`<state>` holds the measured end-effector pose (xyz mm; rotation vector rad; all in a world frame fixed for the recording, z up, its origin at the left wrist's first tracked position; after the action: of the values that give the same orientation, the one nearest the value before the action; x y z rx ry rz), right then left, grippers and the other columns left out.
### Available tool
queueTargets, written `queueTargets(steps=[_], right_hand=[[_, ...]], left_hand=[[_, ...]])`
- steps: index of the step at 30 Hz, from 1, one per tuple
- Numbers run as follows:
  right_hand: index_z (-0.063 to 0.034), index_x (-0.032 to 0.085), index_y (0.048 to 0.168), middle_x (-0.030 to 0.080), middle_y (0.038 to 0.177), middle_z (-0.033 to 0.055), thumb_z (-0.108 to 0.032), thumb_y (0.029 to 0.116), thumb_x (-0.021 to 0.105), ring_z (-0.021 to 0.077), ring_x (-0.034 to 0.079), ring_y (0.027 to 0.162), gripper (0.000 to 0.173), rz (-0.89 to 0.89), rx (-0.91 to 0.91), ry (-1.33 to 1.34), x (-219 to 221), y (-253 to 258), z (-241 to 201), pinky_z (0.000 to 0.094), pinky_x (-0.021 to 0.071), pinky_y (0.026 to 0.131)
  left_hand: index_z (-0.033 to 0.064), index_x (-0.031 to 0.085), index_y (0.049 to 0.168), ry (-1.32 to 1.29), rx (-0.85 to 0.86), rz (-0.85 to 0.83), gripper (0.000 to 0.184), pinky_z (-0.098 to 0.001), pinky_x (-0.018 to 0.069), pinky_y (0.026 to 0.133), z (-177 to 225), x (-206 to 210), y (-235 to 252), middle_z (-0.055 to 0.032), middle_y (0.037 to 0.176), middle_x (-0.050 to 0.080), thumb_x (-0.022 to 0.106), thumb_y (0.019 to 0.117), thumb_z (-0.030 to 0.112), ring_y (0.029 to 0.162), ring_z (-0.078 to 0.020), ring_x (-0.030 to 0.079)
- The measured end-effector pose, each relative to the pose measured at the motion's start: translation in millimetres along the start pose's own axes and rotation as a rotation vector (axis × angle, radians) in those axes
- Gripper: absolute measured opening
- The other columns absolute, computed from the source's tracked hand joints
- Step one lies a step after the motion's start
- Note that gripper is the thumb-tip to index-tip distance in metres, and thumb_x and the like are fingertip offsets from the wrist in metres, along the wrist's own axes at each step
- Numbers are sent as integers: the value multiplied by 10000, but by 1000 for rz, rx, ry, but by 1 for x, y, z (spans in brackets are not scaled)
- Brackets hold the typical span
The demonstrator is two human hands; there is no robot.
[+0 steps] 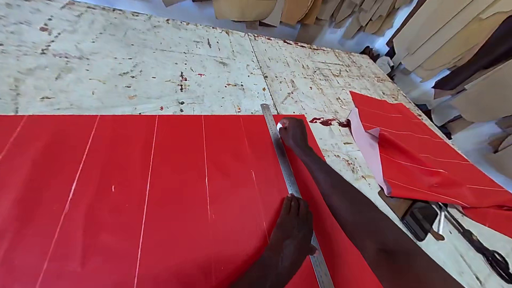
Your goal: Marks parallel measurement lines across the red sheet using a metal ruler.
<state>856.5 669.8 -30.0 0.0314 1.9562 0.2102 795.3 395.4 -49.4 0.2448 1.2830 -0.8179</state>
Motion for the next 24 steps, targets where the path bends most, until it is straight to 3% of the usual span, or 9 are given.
queueTargets(steps=[12,17,24], right_hand=[[-39,733,1083,723,1062,180,-116,879,661,355,696,1026,230,-59,12,-87,11,86,-8,571,559,868],[-34,701,1147,731,962,169,-111,894,663,291,730,761,267,-210,55,49,10,92,2,509,616,733],[-14,680,1170,716,1001,194,-72,881,646,324,722,819,297,-221,16,43,8,76,-2,544,600,768]], left_hand=[[-53,425,1494,-5,23,-24,992,-566,65,1274,2,0,-1,-226,1628,315,682,856,662,1546,-392,220],[-46,419,1501,23,11,-28,1007,-572,66,1272,3,0,0,-223,1631,306,677,851,679,1544,-394,222],[-54,431,1484,3,-3,-44,988,-572,77,1273,4,-1,-3,-242,1636,288,680,856,667,1549,-419,200]])
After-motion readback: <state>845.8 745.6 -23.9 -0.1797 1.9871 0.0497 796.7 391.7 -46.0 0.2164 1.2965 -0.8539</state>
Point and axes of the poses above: each hand's wrist, its own y-axis towards the middle knuckle, its own x-axis out of the palm, z = x × y, the point moved 5 cm from there along y, towards the middle knuckle
